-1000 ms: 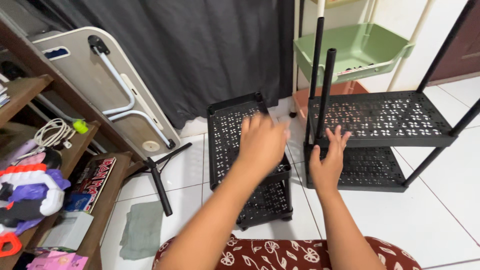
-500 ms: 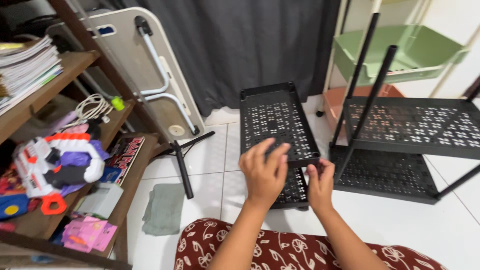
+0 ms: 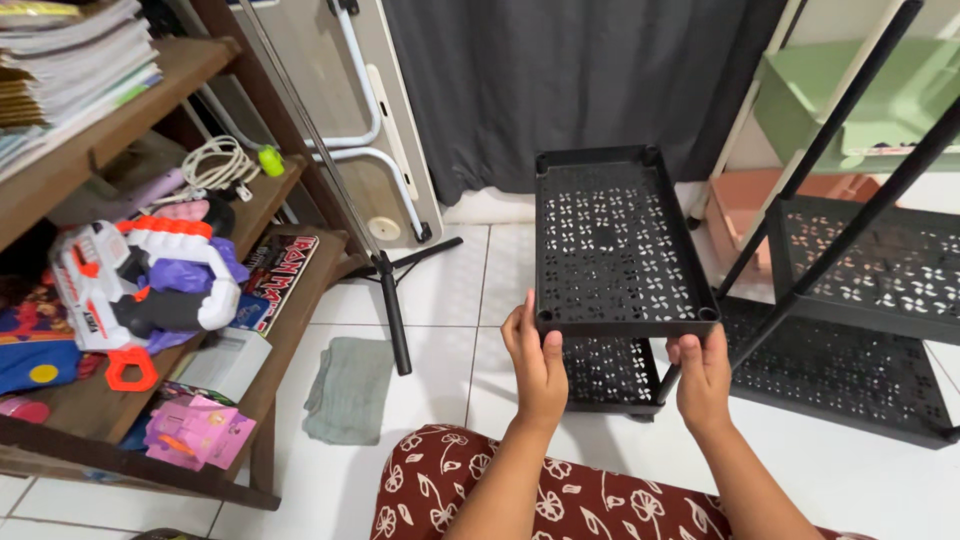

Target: The person assembles a black three-tier plastic shelving unit by inserting vertical poles into the perforated shelves and securing them. They work on the floor, handling each shelf and pole by hand to build the structure.

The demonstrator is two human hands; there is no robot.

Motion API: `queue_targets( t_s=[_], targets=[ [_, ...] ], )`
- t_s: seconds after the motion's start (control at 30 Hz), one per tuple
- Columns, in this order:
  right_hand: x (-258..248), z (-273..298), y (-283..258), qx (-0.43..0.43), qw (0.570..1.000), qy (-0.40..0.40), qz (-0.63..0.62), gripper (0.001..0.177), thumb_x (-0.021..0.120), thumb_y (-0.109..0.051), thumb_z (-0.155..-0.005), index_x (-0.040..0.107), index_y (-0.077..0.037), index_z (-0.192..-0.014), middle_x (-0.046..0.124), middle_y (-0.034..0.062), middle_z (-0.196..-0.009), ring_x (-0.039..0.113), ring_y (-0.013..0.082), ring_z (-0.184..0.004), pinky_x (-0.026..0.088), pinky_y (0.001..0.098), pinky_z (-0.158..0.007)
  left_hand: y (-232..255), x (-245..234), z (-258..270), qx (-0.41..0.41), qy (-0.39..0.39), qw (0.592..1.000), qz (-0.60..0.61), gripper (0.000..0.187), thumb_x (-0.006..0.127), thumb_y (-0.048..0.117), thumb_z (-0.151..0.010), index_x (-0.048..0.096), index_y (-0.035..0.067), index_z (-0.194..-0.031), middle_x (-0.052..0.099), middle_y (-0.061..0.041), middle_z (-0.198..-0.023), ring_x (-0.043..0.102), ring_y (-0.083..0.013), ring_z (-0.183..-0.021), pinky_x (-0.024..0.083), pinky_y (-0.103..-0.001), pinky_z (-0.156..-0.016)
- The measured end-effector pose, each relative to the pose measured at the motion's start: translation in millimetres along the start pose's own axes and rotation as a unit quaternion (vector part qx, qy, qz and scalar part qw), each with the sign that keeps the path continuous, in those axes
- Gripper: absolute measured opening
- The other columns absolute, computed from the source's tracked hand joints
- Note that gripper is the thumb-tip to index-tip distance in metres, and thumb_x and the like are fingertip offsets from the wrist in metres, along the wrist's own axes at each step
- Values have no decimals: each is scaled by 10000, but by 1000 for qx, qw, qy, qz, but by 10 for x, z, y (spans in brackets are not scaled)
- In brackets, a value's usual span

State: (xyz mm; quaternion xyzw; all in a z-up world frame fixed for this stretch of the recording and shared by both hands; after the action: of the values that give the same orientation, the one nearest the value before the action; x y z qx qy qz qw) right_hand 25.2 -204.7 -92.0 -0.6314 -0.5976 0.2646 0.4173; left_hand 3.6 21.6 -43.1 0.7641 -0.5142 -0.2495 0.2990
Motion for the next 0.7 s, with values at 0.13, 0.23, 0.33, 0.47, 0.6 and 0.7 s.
queue_targets(
  t_s=[0.13, 0.23, 0.33, 0.47, 0.6, 0.7],
  targets=[
    [30, -39, 1, -8, 1000, 2, -13, 415, 532, -473, -1072, 495, -71, -1167, 514, -21, -881, 457, 77, -770, 407, 239, -705, -104, 39, -15, -150, -24, 980, 128, 658, 481, 330, -1073, 295, 30, -1629, 555, -175, -1435, 527, -256, -1071, 426, -371, -997],
    [52, -99, -42, -1, 1000, 8, -8, 445, 547, -503, -1064, 491, -74, -1169, 499, -28, -830, 448, 77, -744, 396, 243, -689, -118, 37, -103, -111, -29, 979, 167, 661, 509, 342, -1098, 291, 2, -1621, 461, -174, -1579, 448, -246, -1327, 362, -350, -1127],
    [67, -136, -124, -15, 1000, 14, 9, 464, 557, -525, -1052, 498, -76, -1154, 510, -28, -820, 459, 82, -718, 398, 245, -667, -103, 46, -164, -72, -30, 984, 162, 654, 517, 345, -1110, 304, -20, -1609, 425, -178, -1639, 417, -249, -1512, 337, -336, -1221],
    [79, -171, -212, -6, 1000, 28, -2, 475, 587, -543, -1038, 487, -84, -1109, 479, -30, -794, 417, 76, -676, 344, 244, -610, -69, 95, -216, -70, -10, 984, 165, 663, 539, 360, -1086, 346, -17, -1595, 493, -166, -1595, 494, -224, -1452, 397, -320, -1179],
    [80, -156, -243, 3, 999, 29, -20, 489, 610, -555, -1023, 484, -86, -1080, 450, -35, -773, 394, 70, -671, 331, 245, -602, -46, 105, -226, -91, 25, 978, 184, 629, 592, 342, -1078, 426, -26, -1560, 519, -168, -1582, 519, -212, -1430, 403, -312, -1172],
    [86, -156, -236, 10, 999, 29, -16, 491, 616, -557, -1019, 468, -90, -1063, 446, -36, -763, 403, 72, -671, 339, 246, -603, -40, 62, -243, -105, 20, 974, 202, 624, 602, 333, -1073, 435, -22, -1558, 523, -161, -1577, 525, -203, -1412, 401, -303, -1166]
  ],
)
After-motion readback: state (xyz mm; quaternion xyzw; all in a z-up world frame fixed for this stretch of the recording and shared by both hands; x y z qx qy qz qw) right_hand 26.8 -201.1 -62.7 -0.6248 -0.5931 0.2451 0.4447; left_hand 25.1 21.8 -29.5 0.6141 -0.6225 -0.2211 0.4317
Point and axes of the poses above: each hand's wrist, its own z-axis away from the middle knuckle, its own x-axis out of the palm, y = z × x, the point moved 2 cm from there along -z, towards the middle knuckle
